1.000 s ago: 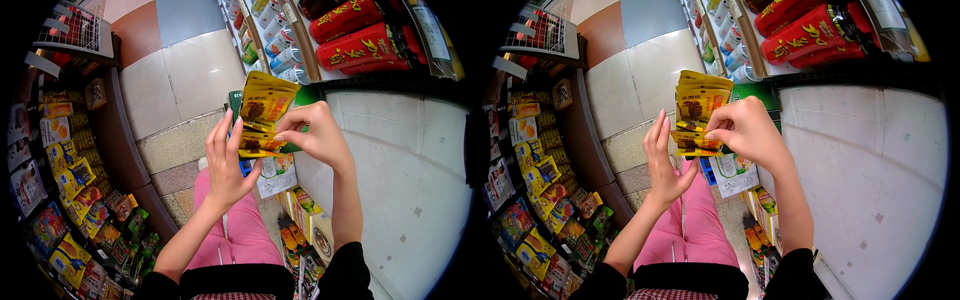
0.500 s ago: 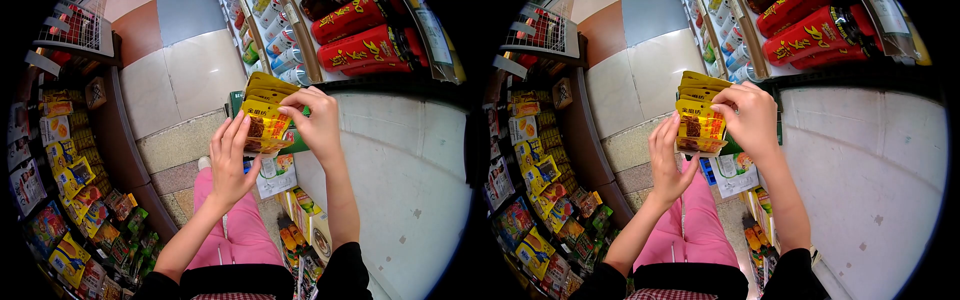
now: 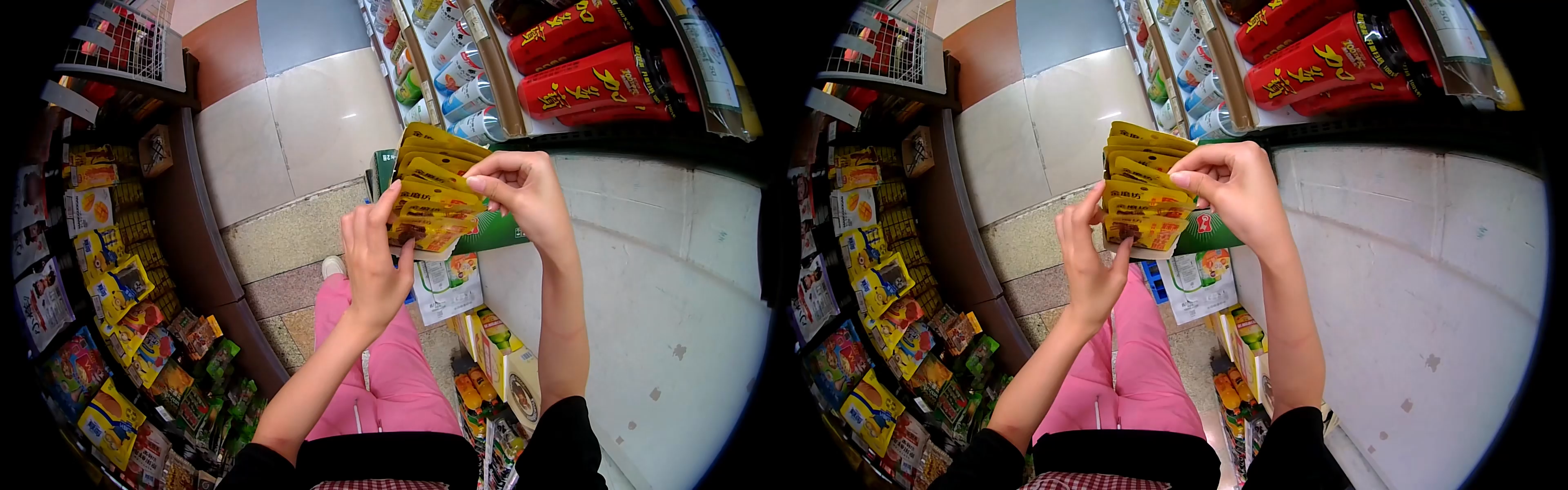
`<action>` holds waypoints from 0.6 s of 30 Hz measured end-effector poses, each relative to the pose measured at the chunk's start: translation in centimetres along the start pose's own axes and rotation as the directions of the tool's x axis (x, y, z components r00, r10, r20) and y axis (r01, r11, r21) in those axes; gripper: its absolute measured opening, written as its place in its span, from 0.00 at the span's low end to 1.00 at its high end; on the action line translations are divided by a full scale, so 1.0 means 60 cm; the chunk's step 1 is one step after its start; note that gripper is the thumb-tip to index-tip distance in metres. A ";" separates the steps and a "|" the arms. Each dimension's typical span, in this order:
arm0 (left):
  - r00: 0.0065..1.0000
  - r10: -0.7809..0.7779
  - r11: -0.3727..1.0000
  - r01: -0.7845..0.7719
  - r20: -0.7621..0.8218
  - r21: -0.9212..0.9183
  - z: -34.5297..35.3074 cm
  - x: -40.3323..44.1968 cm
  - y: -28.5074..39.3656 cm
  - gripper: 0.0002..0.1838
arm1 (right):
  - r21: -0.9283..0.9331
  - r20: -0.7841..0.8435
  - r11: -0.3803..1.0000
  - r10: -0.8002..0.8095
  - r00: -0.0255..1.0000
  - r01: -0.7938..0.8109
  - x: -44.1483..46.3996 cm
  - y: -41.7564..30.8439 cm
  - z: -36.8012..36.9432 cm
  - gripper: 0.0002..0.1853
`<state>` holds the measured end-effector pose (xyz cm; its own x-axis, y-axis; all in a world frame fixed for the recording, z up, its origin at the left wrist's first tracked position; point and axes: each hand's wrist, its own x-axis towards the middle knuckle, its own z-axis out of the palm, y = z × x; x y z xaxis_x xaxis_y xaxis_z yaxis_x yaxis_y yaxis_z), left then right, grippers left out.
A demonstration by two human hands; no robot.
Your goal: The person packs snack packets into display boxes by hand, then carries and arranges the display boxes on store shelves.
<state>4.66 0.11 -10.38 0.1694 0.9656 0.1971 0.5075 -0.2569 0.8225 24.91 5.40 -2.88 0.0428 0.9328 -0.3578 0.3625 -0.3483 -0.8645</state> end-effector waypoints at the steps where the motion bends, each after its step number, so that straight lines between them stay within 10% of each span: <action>1: 1.000 -0.002 1.000 0.002 0.002 -0.022 0.000 -0.001 -0.001 0.44 | -0.029 -0.033 1.000 -0.014 0.999 0.013 0.000 0.000 0.001 0.04; 8: 1.000 0.007 0.997 -0.006 0.015 -0.076 -0.001 -0.003 -0.008 0.38 | -0.439 -0.150 0.806 -0.502 0.852 0.397 0.001 0.015 0.035 0.03; 18: 0.999 0.030 0.999 -0.030 0.012 -0.022 -0.005 0.006 -0.004 0.39 | -0.495 -0.257 0.801 -0.505 0.824 0.337 -0.007 0.024 0.058 0.04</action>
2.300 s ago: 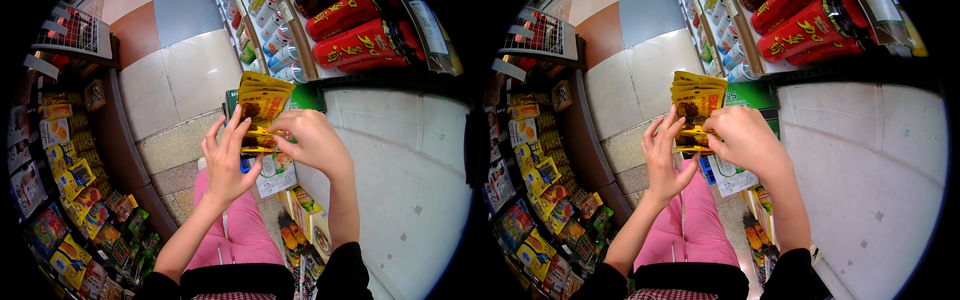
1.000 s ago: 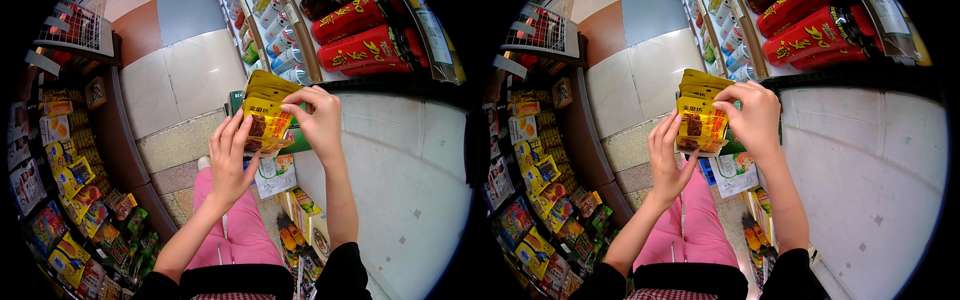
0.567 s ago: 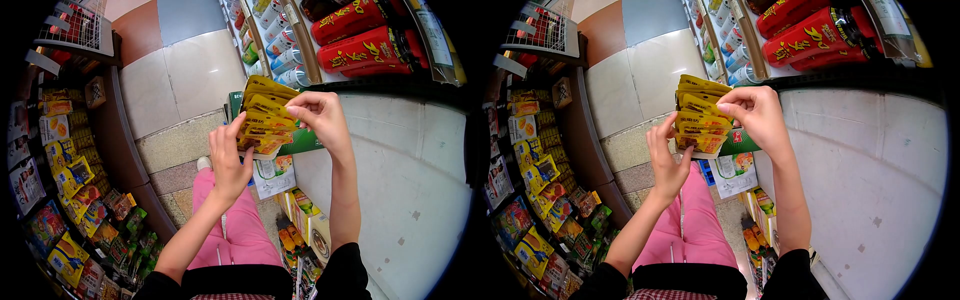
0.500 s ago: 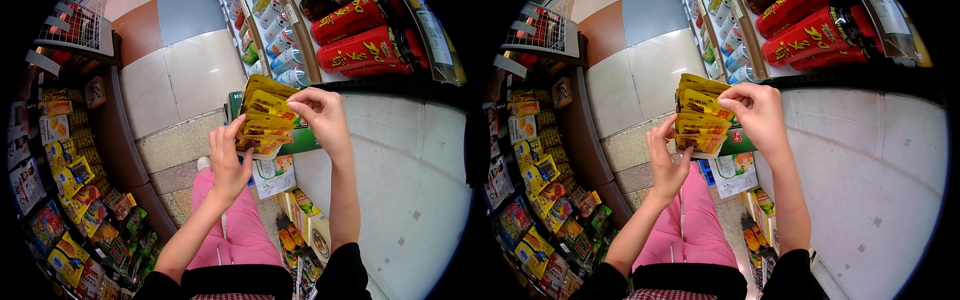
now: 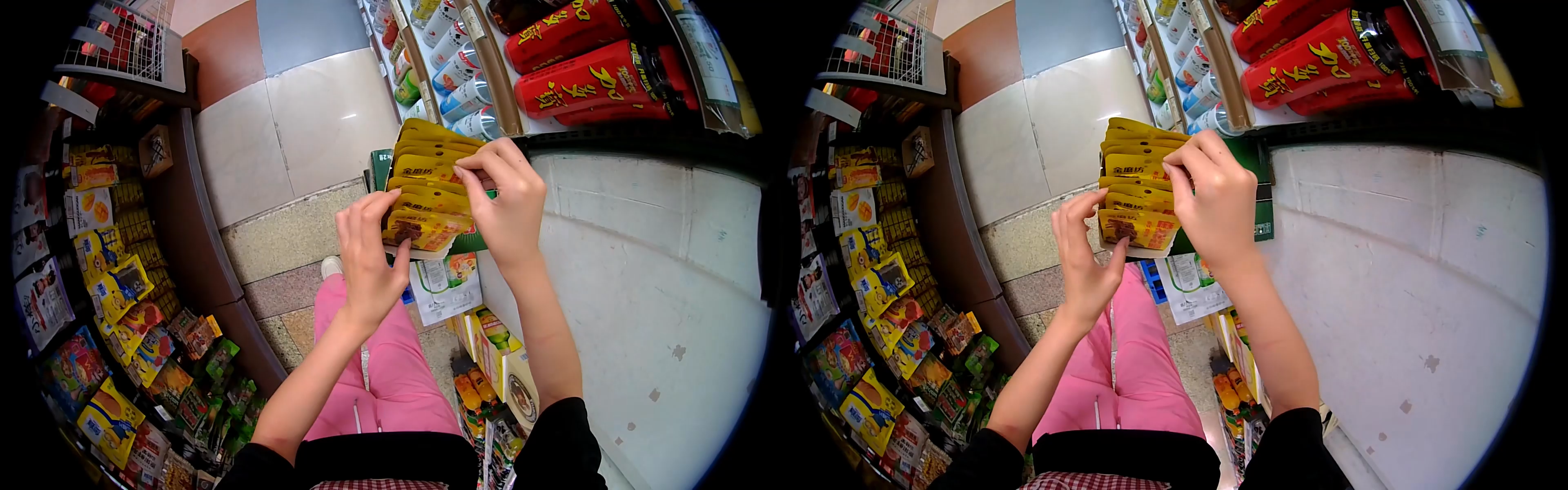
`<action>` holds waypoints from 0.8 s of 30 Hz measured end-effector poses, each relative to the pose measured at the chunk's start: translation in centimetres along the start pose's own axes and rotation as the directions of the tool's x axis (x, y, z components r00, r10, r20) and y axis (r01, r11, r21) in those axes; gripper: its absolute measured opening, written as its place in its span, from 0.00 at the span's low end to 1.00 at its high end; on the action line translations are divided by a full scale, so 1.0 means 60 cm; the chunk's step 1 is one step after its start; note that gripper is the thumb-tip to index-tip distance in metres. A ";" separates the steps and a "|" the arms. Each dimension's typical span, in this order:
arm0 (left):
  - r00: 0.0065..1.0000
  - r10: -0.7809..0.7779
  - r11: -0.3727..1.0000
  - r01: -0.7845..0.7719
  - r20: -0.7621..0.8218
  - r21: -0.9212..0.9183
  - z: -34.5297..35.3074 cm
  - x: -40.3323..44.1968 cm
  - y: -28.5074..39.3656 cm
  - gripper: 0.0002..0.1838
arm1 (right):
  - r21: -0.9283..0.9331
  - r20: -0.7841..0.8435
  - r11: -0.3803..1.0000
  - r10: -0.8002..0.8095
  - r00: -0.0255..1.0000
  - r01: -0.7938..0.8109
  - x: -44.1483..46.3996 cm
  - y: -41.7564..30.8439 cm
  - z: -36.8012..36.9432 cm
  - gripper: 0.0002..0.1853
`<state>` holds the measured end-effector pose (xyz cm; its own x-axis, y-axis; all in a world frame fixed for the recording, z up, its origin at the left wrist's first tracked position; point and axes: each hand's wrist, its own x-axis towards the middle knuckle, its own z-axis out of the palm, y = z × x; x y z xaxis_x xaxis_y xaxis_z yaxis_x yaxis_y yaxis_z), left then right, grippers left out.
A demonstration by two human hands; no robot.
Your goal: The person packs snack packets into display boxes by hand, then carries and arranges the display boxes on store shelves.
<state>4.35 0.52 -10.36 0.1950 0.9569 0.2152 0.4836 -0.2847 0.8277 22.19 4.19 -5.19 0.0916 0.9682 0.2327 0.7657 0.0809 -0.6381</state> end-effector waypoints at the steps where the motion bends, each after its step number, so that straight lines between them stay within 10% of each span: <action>1: 1.000 -0.007 1.000 0.007 0.004 -0.008 0.000 0.001 0.000 0.39 | 0.009 -0.014 1.000 0.010 1.000 -0.009 -0.001 -0.003 0.001 0.04; 17: 0.998 -0.056 0.998 0.056 0.019 -0.027 0.003 -0.006 0.002 0.35 | -0.146 0.298 0.984 -0.056 0.953 0.104 0.007 -0.009 -0.027 0.04; 24: 1.000 -0.023 0.998 0.023 0.008 -0.060 0.005 -0.003 -0.001 0.34 | -0.126 0.029 0.981 -0.146 0.989 0.148 0.020 -0.008 -0.026 0.05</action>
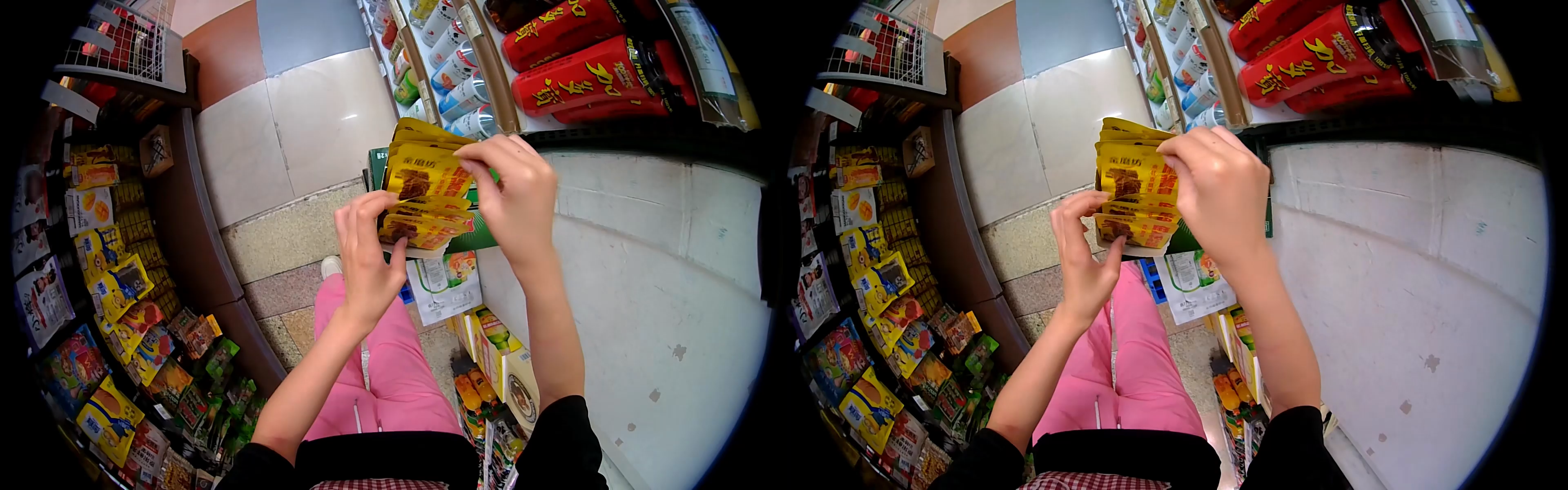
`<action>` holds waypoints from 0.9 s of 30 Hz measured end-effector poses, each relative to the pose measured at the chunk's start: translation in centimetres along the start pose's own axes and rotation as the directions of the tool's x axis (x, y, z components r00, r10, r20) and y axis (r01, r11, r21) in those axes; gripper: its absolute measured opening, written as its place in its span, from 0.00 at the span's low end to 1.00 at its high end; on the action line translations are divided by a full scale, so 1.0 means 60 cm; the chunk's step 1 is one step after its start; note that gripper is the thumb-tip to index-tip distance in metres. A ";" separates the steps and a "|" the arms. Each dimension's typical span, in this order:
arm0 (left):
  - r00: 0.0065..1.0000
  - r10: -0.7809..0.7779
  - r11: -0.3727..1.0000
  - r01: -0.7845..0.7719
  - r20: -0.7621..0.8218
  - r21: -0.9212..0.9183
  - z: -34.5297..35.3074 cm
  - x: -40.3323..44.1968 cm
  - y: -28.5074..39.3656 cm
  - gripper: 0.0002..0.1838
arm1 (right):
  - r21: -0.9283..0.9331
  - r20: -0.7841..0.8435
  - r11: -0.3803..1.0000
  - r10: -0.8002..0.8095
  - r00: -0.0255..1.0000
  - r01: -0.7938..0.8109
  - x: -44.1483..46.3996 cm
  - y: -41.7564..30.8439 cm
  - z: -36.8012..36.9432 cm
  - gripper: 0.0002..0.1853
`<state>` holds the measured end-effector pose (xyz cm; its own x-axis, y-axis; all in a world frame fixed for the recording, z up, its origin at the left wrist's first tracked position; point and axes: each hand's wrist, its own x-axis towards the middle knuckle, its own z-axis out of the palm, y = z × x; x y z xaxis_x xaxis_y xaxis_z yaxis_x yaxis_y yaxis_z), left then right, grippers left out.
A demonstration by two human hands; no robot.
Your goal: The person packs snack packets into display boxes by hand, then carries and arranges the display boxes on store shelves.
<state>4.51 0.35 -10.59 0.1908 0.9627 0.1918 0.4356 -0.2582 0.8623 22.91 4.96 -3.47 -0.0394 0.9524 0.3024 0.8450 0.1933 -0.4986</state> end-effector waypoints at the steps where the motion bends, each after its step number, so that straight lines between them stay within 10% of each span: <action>1: 1.000 0.001 1.000 -0.001 0.005 -0.002 0.001 -0.001 0.000 0.34 | -0.031 0.003 0.999 -0.023 1.000 0.023 -0.003 0.000 0.004 0.06; 27: 0.999 -0.002 1.000 0.003 -0.053 0.010 0.017 -0.001 -0.011 0.36 | 0.126 0.375 0.982 0.084 0.923 -0.140 -0.012 -0.008 -0.040 0.08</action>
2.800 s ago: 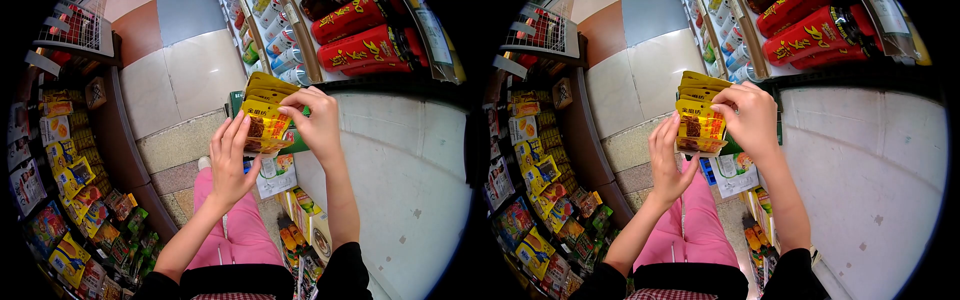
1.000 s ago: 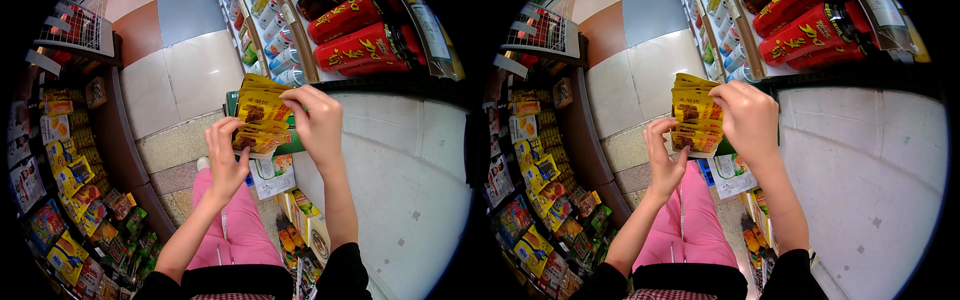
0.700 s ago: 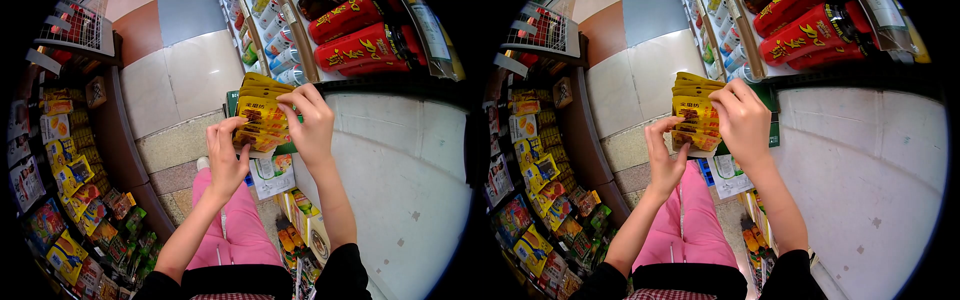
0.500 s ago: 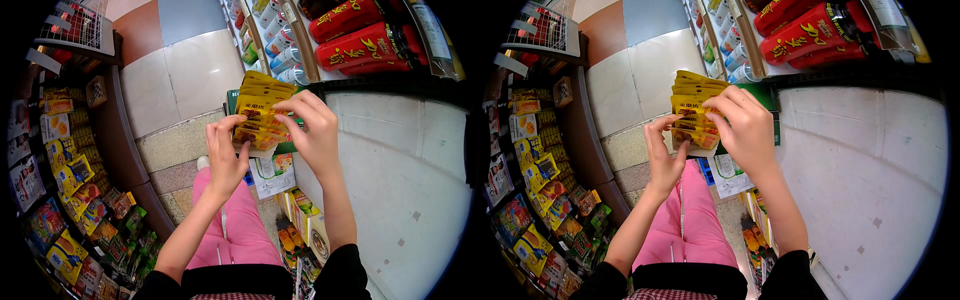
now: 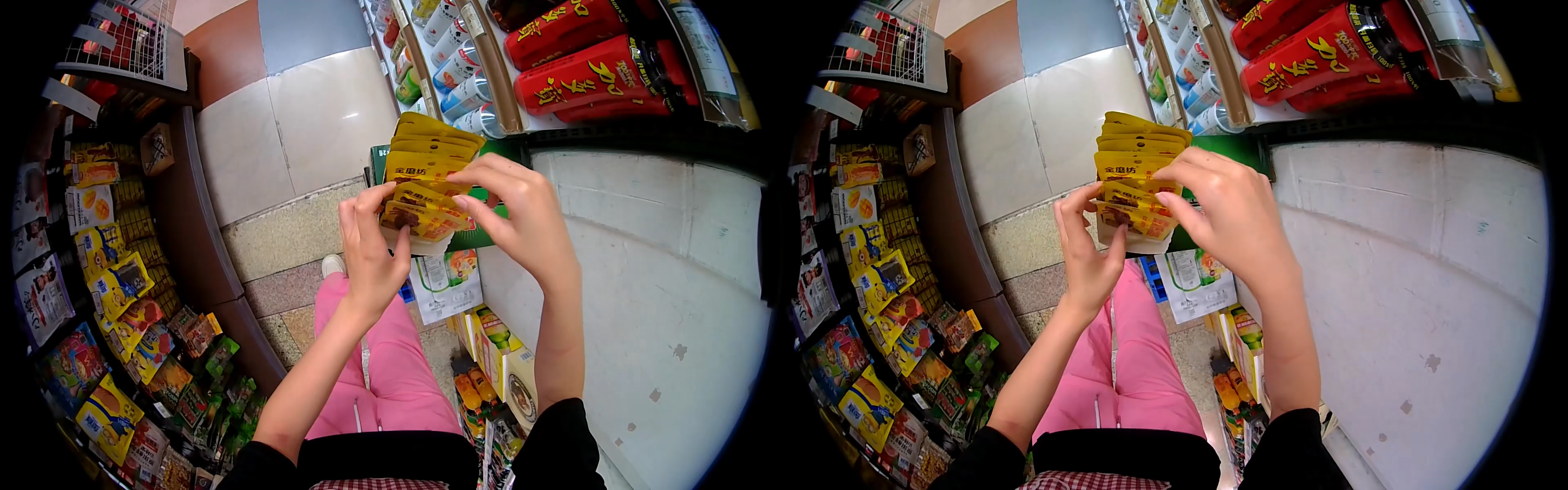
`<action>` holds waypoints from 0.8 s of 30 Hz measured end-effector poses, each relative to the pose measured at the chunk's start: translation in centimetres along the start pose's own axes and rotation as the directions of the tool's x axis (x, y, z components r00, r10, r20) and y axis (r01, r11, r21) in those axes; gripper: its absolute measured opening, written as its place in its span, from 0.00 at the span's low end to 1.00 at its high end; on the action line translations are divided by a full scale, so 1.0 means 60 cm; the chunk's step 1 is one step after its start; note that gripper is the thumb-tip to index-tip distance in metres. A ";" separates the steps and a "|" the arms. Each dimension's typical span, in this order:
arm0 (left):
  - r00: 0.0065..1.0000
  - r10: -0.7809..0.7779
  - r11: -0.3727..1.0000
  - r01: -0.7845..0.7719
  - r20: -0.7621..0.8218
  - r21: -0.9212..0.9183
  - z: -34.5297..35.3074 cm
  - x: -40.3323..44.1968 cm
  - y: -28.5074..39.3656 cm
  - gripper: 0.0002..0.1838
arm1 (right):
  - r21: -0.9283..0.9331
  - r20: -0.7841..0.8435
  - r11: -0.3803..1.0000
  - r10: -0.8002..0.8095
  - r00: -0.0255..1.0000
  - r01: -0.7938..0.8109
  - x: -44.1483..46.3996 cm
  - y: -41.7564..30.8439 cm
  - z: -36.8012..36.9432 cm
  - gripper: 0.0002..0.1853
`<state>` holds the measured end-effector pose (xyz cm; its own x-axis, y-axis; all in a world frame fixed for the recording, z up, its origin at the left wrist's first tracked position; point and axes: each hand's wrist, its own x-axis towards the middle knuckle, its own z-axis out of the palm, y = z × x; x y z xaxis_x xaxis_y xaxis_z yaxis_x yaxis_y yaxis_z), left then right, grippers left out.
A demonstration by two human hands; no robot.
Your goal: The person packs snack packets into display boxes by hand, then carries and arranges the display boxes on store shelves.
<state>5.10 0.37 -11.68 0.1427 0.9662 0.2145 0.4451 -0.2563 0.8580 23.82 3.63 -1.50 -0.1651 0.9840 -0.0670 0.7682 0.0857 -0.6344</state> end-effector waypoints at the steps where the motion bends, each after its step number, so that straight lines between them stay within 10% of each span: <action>1: 1.000 0.012 1.000 -0.012 -0.008 0.001 0.001 0.000 -0.001 0.37 | 0.001 0.010 1.000 0.001 1.000 -0.001 0.001 -0.003 -0.002 0.08; 8: 0.997 0.062 0.997 -0.060 -0.046 0.053 0.003 -0.007 0.000 0.40 | -0.151 0.077 0.987 -0.052 0.996 0.063 0.008 0.003 0.012 0.06; 14: 0.969 0.208 0.973 -0.190 -0.133 0.135 0.010 -0.042 -0.021 0.37 | -0.050 -0.279 0.995 -0.098 0.955 0.088 0.018 -0.001 0.022 0.04; 24: 0.980 0.152 0.970 -0.123 -0.128 0.210 0.013 -0.011 -0.024 0.39 | -0.053 -0.406 0.992 -0.124 0.905 0.112 0.016 -0.005 0.035 0.04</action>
<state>5.02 0.08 -13.43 0.0950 0.9114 0.4005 0.5997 -0.3735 0.7077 22.13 4.24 -3.00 0.0061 0.9437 0.3307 0.7763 0.2040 -0.5964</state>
